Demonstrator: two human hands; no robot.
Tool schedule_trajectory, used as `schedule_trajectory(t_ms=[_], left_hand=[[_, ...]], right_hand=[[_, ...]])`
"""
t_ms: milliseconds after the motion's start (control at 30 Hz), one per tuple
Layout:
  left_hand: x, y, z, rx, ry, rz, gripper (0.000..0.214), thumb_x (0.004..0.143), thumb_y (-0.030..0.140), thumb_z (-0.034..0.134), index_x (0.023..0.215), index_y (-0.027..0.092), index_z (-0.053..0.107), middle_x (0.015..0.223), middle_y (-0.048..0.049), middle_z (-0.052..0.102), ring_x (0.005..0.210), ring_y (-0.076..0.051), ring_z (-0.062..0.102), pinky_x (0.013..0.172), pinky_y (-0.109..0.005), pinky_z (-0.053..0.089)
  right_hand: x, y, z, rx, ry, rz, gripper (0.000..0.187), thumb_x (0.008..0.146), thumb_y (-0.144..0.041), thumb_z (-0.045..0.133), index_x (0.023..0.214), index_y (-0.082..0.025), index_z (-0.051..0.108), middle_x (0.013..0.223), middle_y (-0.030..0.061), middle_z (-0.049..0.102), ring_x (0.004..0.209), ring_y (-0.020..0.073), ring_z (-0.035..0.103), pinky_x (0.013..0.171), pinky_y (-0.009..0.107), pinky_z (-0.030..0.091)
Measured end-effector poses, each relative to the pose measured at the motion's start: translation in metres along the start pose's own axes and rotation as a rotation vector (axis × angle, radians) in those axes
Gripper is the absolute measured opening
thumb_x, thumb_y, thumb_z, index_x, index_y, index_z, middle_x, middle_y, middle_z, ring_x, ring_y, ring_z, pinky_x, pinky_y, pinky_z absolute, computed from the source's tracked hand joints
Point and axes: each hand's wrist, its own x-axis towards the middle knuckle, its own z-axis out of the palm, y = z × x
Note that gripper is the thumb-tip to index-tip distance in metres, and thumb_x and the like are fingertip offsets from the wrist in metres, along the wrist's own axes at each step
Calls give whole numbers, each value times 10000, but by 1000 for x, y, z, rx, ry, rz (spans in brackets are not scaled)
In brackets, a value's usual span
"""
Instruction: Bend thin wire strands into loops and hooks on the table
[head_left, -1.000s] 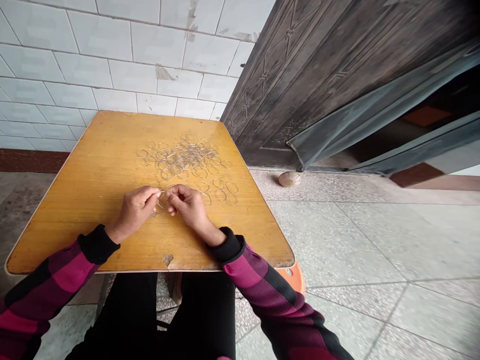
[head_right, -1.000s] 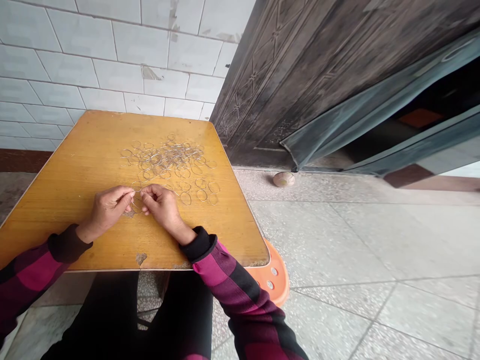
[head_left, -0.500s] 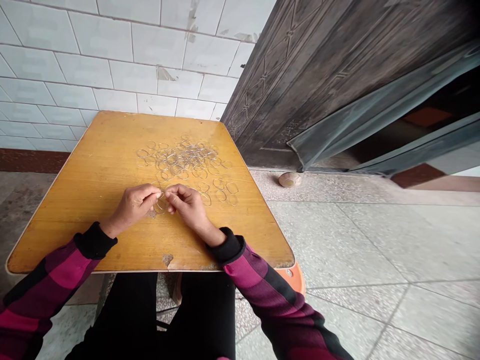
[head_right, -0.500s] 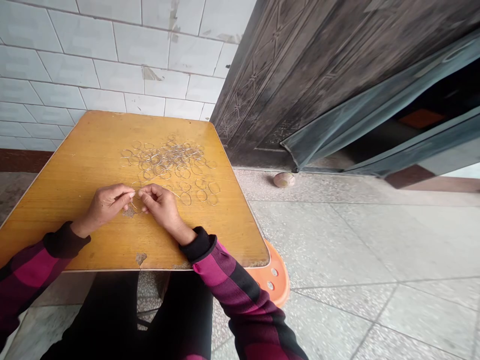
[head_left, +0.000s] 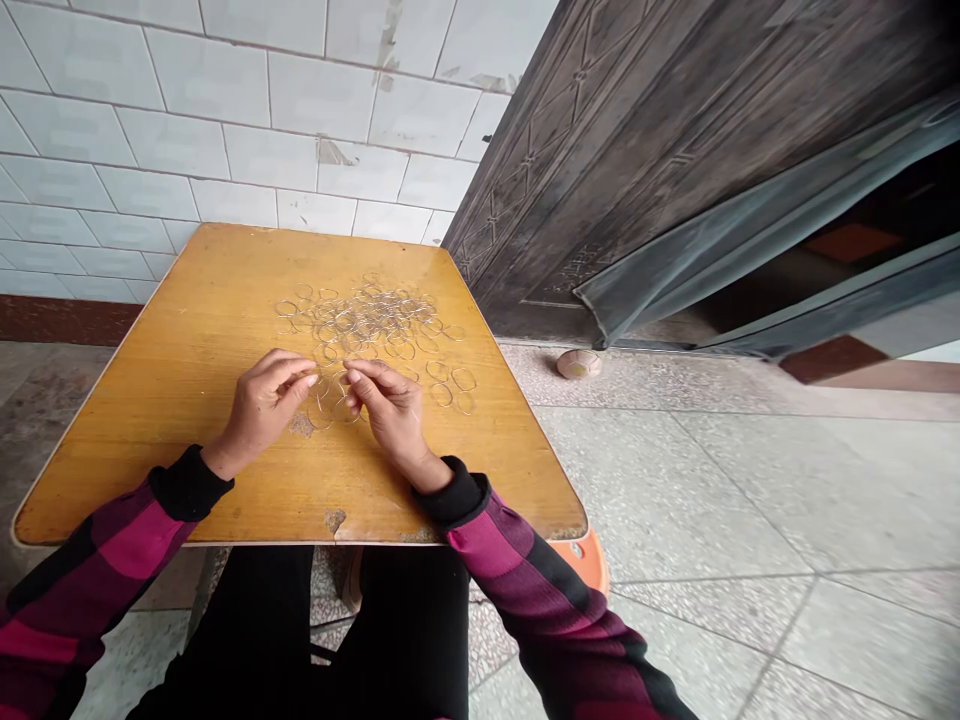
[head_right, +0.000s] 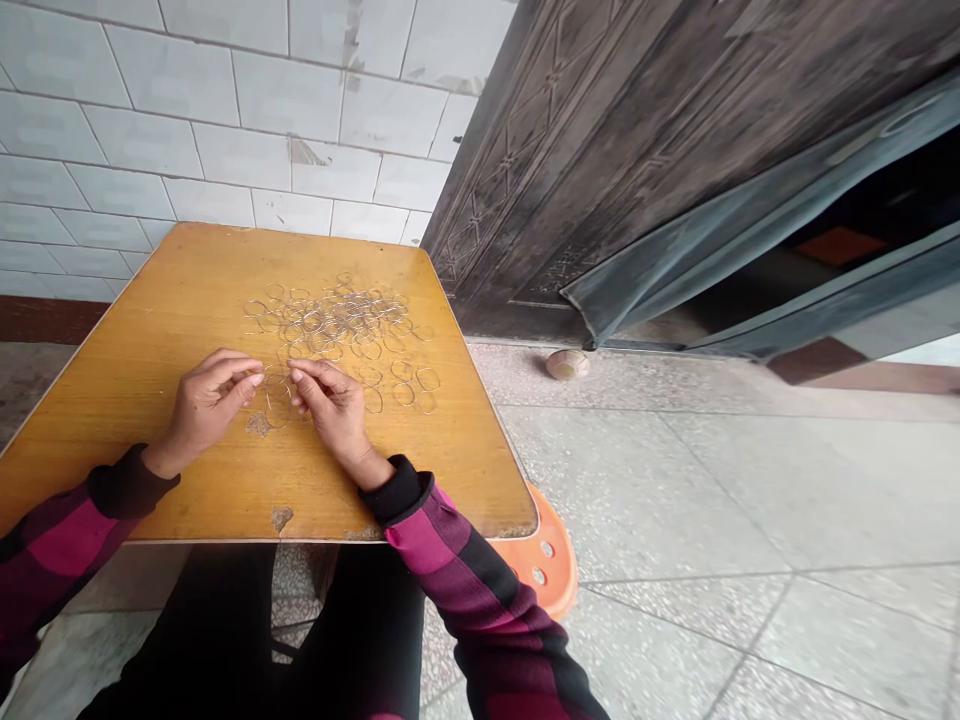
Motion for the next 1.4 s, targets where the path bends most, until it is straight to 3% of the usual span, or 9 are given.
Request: schedule_trajectory(t_ms=[67, 167, 333, 600, 767, 900, 1100, 1400], left_hand=[[-4, 8, 0, 15, 45, -8, 123, 861, 240, 593, 902, 194, 700, 875, -59, 662, 754, -150, 597, 665, -261, 472], [-13, 17, 7, -89, -2, -103, 129, 852, 279, 616, 904, 192, 696, 856, -48, 653, 646, -122, 583, 582, -240, 463], [-20, 13, 21, -377, -118, -399, 196, 860, 345, 604, 880, 189, 721, 490, 50, 483, 391, -73, 414, 403, -210, 345], [-14, 15, 24, -824, -44, -730, 233, 682, 381, 776, 751, 164, 727, 473, 76, 384, 387, -25, 274, 364, -181, 185], [-7, 21, 19, -993, 2, -791, 215, 615, 308, 807, 718, 147, 710, 551, 40, 524, 419, -19, 365, 368, -160, 209], [-3, 14, 14, -1121, -25, -826, 206, 629, 263, 822, 730, 136, 695, 678, 0, 640, 452, -21, 449, 370, -136, 300], [-1, 6, 11, -1356, -107, -906, 152, 666, 110, 809, 721, 98, 668, 640, 12, 627, 479, -13, 537, 440, -80, 443], [1, 11, 8, -1465, -154, -921, 87, 731, 60, 742, 709, 66, 658, 657, -6, 631, 463, -9, 537, 392, -56, 420]], right_hand=[[-1, 0, -1, -63, 6, -78, 239, 864, -407, 633, 1003, -240, 733, 775, 14, 653, 578, 101, 579, 562, 268, 513], [-3, -2, -1, -173, 3, -206, 202, 894, -357, 612, 1020, -260, 736, 766, 20, 646, 646, 128, 606, 671, 321, 542], [-6, -2, 2, -309, 15, -372, 181, 902, -280, 611, 1029, -301, 738, 875, 35, 637, 794, 157, 622, 726, 338, 539], [-11, -1, 2, -381, -51, -504, 241, 908, -222, 596, 1078, -337, 722, 903, 33, 632, 851, 165, 593, 747, 336, 509], [-12, -3, 1, -417, -91, -475, 204, 912, -263, 592, 1049, -320, 731, 875, 43, 615, 818, 168, 584, 732, 345, 514], [-13, -6, 2, -418, -96, -576, 251, 909, -204, 599, 1091, -328, 720, 886, 41, 625, 818, 158, 601, 725, 327, 521], [-14, -5, 2, -497, -71, -753, 331, 892, -129, 612, 1165, -303, 680, 863, 22, 586, 781, 128, 593, 651, 282, 523], [-16, -7, 4, -588, -144, -812, 247, 893, -146, 620, 1103, -250, 699, 889, 47, 580, 833, 147, 583, 693, 305, 543]])
